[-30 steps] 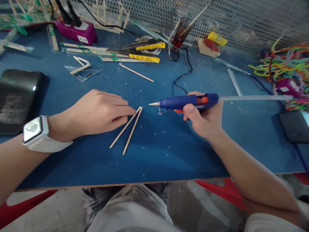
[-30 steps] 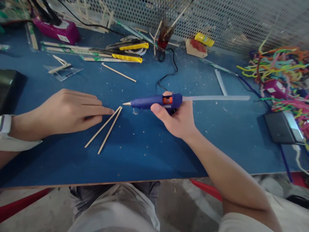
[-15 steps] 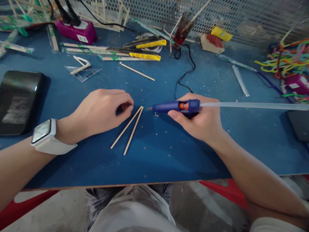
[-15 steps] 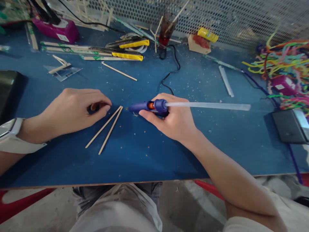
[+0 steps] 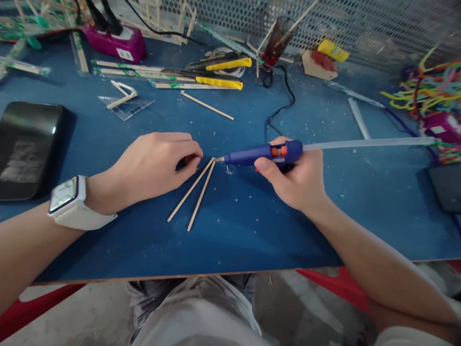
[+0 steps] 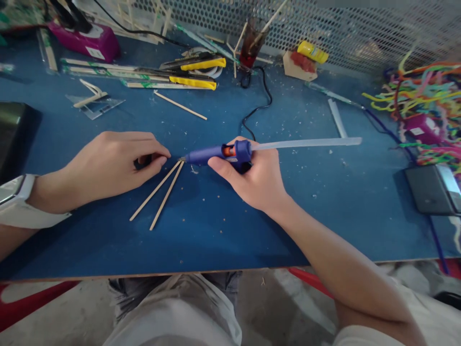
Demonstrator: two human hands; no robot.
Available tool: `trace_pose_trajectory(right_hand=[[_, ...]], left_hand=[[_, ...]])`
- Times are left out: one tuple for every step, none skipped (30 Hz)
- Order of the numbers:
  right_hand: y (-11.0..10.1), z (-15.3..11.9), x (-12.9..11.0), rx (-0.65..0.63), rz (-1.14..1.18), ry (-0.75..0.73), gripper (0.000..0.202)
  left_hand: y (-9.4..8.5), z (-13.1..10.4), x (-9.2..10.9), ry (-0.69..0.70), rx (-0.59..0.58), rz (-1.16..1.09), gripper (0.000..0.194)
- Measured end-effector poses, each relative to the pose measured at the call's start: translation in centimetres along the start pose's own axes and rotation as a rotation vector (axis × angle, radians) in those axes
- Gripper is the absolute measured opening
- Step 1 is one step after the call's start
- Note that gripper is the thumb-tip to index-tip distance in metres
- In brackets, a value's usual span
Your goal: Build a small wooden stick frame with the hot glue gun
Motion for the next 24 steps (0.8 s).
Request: trace_pose_trajectory(right_hand=[[-0.1, -0.1, 0.2, 0.015, 0.037, 0.004, 0.052], [-0.1, -0.1, 0.3, 0.023, 0.081, 0.008, 0.053], [-0.1, -0.2, 0.5, 0.031, 0.13, 0.018, 0.053], [-0.2, -0.3, 0.8, 0.04, 0.184, 0.038, 0.053], [-0.3, -0.5, 1.1, 0.051, 0.243, 0.068, 0.053], [-0.4, -0.6, 1.5, 0.064, 0.304, 0.104, 0.051], [-0.4, -0.7, 1.9, 0.077, 0.365, 0.14, 0.051], [-0.5, -0.9, 2.3, 0.094, 0.414, 0.167, 0.05], [-0.7, -0.9, 2.5, 0.11, 0.447, 0.18, 0.05], [-0.8, -1.0, 2.7, 0.126, 0.465, 0.186, 0.051], [-1.0, -0.9, 2.8, 0.144, 0.476, 0.191, 0.051], [-1.2, -0.8, 3.0, 0.17, 0.491, 0.2, 0.053], [-1.5, -0.7, 3.2, 0.203, 0.516, 0.216, 0.055], [-1.8, -0.4, 3.5, 0.237, 0.552, 0.24, 0.058], [-2.2, -0.2, 3.8, 0.263, 0.598, 0.271, 0.063], [-2.5, 0.2, 3.9, 0.275, 0.643, 0.308, 0.067], [-2.8, 0.6, 4.0, 0.264, 0.683, 0.342, 0.07], [-3.0, 1.0, 3.8, 0.227, 0.707, 0.369, 0.072], [-3.1, 1.5, 3.6, 0.171, 0.719, 0.392, 0.071], [-3.4, 1.9, 3.1, 0.125, 0.731, 0.386, 0.07], [-3.8, 2.2, 2.8, 0.092, 0.727, 0.37, 0.07], [-4.2, 2.5, 2.6, 0.068, 0.725, 0.358, 0.069], [-4.6, 2.6, 2.7, 0.07, 0.722, 0.343, 0.07], [-5.0, 2.6, 3.0, 0.094, 0.695, 0.324, 0.071]], left_hand=[[0.0, 0.0, 0.0, 0.001, -0.001, 0.003, 0.045], [0.0, 0.0, 0.0, 0.004, -0.001, 0.007, 0.046], [0.0, 0.0, 0.0, 0.007, -0.002, 0.012, 0.047], [0.1, 0.0, 0.0, 0.009, -0.005, 0.018, 0.047], [0.1, 0.0, -0.1, 0.012, -0.009, 0.022, 0.048], [0.2, 0.0, -0.1, 0.015, -0.011, 0.025, 0.048], [0.2, 0.0, 0.0, 0.019, -0.012, 0.025, 0.049], [0.2, 0.0, 0.0, 0.024, -0.01, 0.023, 0.05], [0.1, 0.0, 0.1, 0.03, -0.006, 0.02, 0.05], [0.1, 0.0, 0.1, 0.036, 0.0, 0.016, 0.049], [0.0, -0.1, 0.2, 0.04, 0.007, 0.016, 0.049], [-0.1, -0.1, 0.2, 0.044, 0.014, 0.018, 0.048], [-0.1, -0.1, 0.3, 0.049, 0.02, 0.021, 0.048], [-0.2, -0.1, 0.4, 0.053, 0.023, 0.025, 0.047], [-0.2, -0.2, 0.4, 0.057, 0.021, 0.028, 0.047], [-0.1, -0.2, 0.5, 0.058, 0.017, 0.032, 0.047], [-0.1, -0.2, 0.5, 0.057, 0.012, 0.036, 0.046], [-0.1, -0.2, 0.5, 0.053, 0.008, 0.04, 0.046], [0.0, -0.2, 0.4, 0.047, 0.006, 0.044, 0.046], [0.0, -0.2, 0.4, 0.042, 0.004, 0.047, 0.045], [0.0, -0.2, 0.4, 0.038, 0.007, 0.048, 0.045], [-0.1, -0.1, 0.4, 0.036, 0.011, 0.046, 0.045], [0.0, -0.1, 0.4, 0.035, 0.011, 0.043, 0.044], [0.0, -0.1, 0.4, 0.036, 0.009, 0.039, 0.044]])
Point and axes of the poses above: each hand's wrist, its own z-axis towards the middle knuckle, its own y-axis out of the palm, x = y × z, the point moved 10 cm from there along z, towards the middle knuckle, and after that the axes turned 7 degrees about z, right-handed, at the moved point
